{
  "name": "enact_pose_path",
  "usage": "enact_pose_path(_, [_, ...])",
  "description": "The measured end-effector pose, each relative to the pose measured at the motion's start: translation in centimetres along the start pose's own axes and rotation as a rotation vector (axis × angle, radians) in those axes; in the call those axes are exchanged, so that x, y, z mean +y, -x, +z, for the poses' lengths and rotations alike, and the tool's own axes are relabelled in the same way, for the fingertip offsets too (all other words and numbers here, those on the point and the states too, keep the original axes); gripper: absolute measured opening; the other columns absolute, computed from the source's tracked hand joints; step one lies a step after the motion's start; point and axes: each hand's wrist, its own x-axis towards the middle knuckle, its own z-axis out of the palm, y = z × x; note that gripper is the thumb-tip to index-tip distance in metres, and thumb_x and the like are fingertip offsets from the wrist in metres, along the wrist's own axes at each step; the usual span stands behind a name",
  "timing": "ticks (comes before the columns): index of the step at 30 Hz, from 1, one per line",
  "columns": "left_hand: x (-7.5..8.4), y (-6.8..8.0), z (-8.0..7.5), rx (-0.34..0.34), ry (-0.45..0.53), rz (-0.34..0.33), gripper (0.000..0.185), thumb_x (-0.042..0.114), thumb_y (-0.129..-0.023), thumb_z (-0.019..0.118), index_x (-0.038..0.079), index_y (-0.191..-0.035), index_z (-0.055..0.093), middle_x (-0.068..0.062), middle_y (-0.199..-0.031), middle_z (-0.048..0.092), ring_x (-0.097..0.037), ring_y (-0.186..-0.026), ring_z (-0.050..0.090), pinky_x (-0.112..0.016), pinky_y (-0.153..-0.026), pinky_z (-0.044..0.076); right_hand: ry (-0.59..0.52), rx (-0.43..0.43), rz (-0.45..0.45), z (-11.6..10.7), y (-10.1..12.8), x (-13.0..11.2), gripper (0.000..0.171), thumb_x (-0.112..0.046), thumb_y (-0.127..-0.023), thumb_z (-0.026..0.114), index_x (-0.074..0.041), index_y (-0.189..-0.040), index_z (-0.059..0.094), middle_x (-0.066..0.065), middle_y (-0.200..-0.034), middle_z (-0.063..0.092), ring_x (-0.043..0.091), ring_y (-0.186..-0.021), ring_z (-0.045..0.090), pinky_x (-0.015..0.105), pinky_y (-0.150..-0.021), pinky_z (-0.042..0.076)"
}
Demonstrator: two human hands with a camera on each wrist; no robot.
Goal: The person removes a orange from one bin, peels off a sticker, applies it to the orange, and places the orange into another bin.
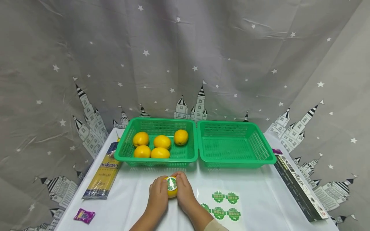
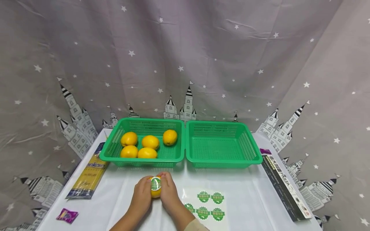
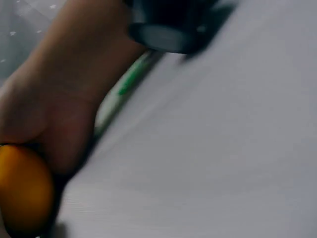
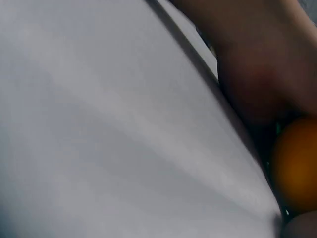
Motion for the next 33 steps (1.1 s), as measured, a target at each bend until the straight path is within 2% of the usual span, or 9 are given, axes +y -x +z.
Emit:
enact_pose_path(2, [0.1, -0.7, -0.9, -0.049, 0.025, -0.095, 0.037, 0.027, -0.112, 0.037, 0.005, -0.118, 0.067, -0.009, -0.113, 0.071, -0.027, -0.111, 0.063, -0.051, -0.100, 0.049, -0.008, -0.055, 0.021, -0.2, -0.1, -0.2, 0.035, -0.038, -0.115, 0.030, -0.016, -0.122, 0.058, 0.000, -0.119, 0.064, 0.016, -0.120, 0.056, 0.043, -0.109, 0.041])
enact_pose_path(5, [-0.1, -1.9, -2.3, -0.120, -0.009, -0.167, 0.046, 0.041, -0.113, 0.036, 0.007, -0.112, 0.067, -0.009, -0.110, 0.072, -0.028, -0.108, 0.066, -0.054, -0.097, 0.052, 0.023, -0.160, 0.018, -0.4, -0.2, -0.6, 0.040, -0.045, -0.114, 0.029, -0.014, -0.125, 0.054, 0.001, -0.123, 0.060, 0.017, -0.124, 0.052, 0.045, -0.113, 0.037])
enact_pose_path(9, [-0.7, -2.6, -3.0, -0.217, -0.081, -0.112, 0.048, 0.049, -0.112, 0.040, 0.009, -0.100, 0.063, -0.006, -0.095, 0.067, -0.022, -0.090, 0.061, -0.042, -0.080, 0.052, 0.071, -0.301, -0.057, -0.7, -0.1, -1.0, 0.041, -0.044, -0.113, 0.038, -0.008, -0.129, 0.049, 0.005, -0.129, 0.055, 0.019, -0.129, 0.049, 0.036, -0.113, 0.037])
enact_pose_path(13, [-1.3, -2.6, -3.1, -0.278, -0.070, -0.067, 0.040, 0.046, -0.110, 0.049, 0.012, -0.092, 0.060, -0.001, -0.085, 0.059, -0.016, -0.080, 0.053, -0.031, -0.071, 0.044, 0.141, -0.435, -0.101, -1.5, -0.2, -1.0, 0.065, -0.064, -0.102, 0.050, -0.008, -0.134, 0.044, 0.004, -0.134, 0.050, 0.016, -0.127, 0.049, 0.027, -0.109, 0.040])
enact_pose_path(15, [-1.5, -2.7, -3.2, -0.300, -0.052, -0.059, 0.036, 0.042, -0.109, 0.052, 0.012, -0.092, 0.059, -0.001, -0.085, 0.059, -0.015, -0.080, 0.053, -0.030, -0.070, 0.045, 0.175, -0.469, -0.097, -1.8, -0.4, -0.9, 0.069, -0.067, -0.097, 0.059, -0.011, -0.135, 0.044, 0.003, -0.134, 0.049, 0.014, -0.122, 0.051, 0.026, -0.105, 0.044])
enact_pose_path(18, [-1.6, -3.0, -3.2, -0.339, -0.014, -0.054, 0.029, 0.036, -0.108, 0.052, 0.012, -0.094, 0.059, -0.001, -0.089, 0.060, -0.015, -0.082, 0.055, -0.029, -0.071, 0.047, 0.184, -0.475, -0.087, -2.0, -0.5, -0.7, 0.063, -0.052, -0.095, 0.072, -0.013, -0.133, 0.043, 0.003, -0.129, 0.049, 0.012, -0.112, 0.054, 0.023, -0.094, 0.048])
enact_pose_path(22, [-1.6, -3.1, -3.2, -0.369, 0.017, -0.050, 0.025, 0.032, -0.108, 0.049, 0.012, -0.099, 0.061, -0.001, -0.095, 0.062, -0.015, -0.086, 0.057, -0.030, -0.075, 0.048, 0.177, -0.454, -0.083, -1.9, -0.4, -0.6, 0.058, -0.032, -0.090, 0.080, -0.014, -0.130, 0.043, 0.003, -0.127, 0.048, 0.013, -0.109, 0.054, 0.023, -0.091, 0.050])
enact_pose_path(29, [-1.5, -2.9, -3.3, -0.322, -0.001, -0.020, 0.029, 0.026, -0.112, 0.042, 0.011, -0.096, 0.060, -0.003, -0.091, 0.060, -0.016, -0.085, 0.055, -0.033, -0.078, 0.046, 0.225, -0.416, -0.087, -1.6, -0.2, -0.8, 0.063, -0.029, -0.080, 0.085, -0.017, -0.129, 0.045, 0.002, -0.126, 0.043, 0.014, -0.111, 0.050, 0.022, -0.095, 0.046])
enact_pose_path(33, [-1.8, -2.2, -3.5, -0.271, 0.040, -0.002, 0.037, 0.029, -0.116, 0.031, 0.010, -0.103, 0.061, -0.003, -0.097, 0.061, -0.016, -0.092, 0.055, -0.037, -0.086, 0.047, 0.168, -0.379, -0.026, -1.2, -0.1, -1.5, 0.043, -0.032, -0.095, 0.071, -0.013, -0.126, 0.049, 0.005, -0.125, 0.045, 0.016, -0.117, 0.047, 0.029, -0.102, 0.041])
